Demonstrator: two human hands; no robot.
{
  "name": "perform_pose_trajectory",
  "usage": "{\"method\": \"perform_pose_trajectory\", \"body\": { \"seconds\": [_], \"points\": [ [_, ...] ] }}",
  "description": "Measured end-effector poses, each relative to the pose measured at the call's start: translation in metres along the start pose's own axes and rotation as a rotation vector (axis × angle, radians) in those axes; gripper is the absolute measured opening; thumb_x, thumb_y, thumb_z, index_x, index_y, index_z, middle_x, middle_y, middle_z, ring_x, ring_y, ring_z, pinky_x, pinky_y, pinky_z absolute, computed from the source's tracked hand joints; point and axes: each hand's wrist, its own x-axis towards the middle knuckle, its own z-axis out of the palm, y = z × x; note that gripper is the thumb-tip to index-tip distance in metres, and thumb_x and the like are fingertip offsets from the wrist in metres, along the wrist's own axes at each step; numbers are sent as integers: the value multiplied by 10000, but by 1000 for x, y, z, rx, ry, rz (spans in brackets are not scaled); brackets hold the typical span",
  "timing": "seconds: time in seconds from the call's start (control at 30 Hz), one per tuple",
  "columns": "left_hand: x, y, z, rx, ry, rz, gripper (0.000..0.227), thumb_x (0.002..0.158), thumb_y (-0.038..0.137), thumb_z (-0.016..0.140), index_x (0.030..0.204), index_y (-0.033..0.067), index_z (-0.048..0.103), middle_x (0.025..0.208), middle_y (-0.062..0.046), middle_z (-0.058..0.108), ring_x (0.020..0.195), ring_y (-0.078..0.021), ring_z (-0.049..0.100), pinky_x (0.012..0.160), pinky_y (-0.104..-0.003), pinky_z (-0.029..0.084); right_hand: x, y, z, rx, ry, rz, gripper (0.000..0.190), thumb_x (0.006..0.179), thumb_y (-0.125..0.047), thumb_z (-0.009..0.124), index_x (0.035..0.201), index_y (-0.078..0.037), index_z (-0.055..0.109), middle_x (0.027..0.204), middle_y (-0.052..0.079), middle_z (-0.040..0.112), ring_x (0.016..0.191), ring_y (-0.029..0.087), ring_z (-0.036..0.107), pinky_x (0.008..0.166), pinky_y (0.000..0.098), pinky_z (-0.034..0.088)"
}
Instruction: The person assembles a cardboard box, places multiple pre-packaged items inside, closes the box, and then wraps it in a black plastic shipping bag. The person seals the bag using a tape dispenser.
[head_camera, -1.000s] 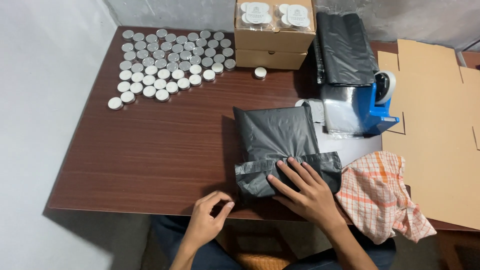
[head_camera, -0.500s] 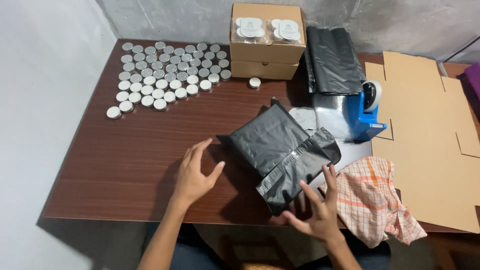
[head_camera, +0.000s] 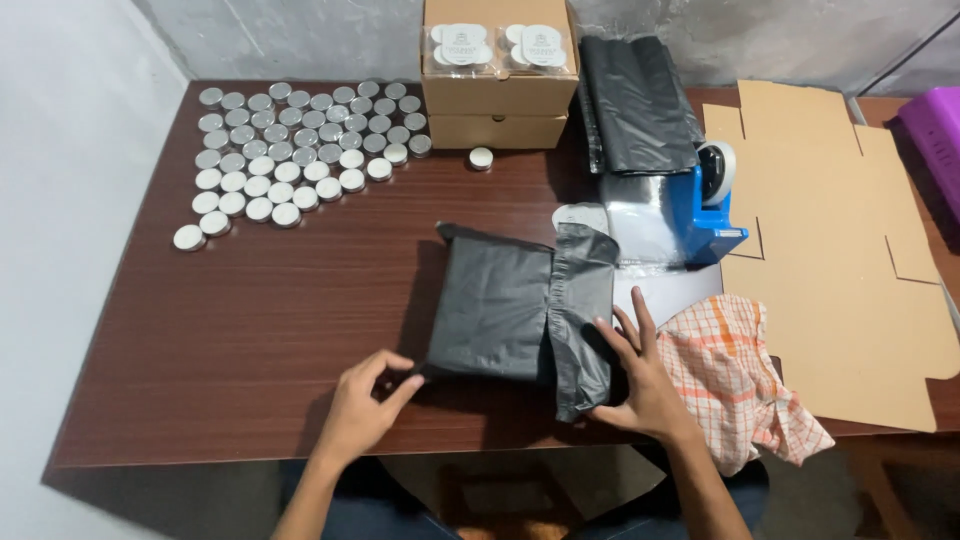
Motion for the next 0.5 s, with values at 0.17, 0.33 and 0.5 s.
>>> {"method": "perform_pose_trajectory", "body": {
  "seconds": [0.17,0.33,0.5],
  "points": [
    [-48,42,12,449,266,405,318,873,311,777,1038,51,699,1006,-63,719,950,-227,671,869,-345,559,-45,-14,25,-127,290,-232,1020,682,-356,990,1522,-183,436,1621,250,257,1313,377,578,1082,516,565],
    [-41,94,48,958,287,982,352,1102,348,578,1352,101,595,1388,-129,638,1252,-317,644,1038,-408,498,-31,-45,35,-510,537,-414,169,1000,-176,656,1124,-139,765,1157,152,690,1024,317,665,880,399,586],
    [-9,107,84,903,183,1189,294,1124,182,466,1349,96,635,1401,-113,640,1296,-279,632,1094,-383,495,-45,-28,41,-505,387,-555,100,937,-77,730,1034,-70,757,1135,116,738,1027,343,675,861,419,614]
  ]
}}
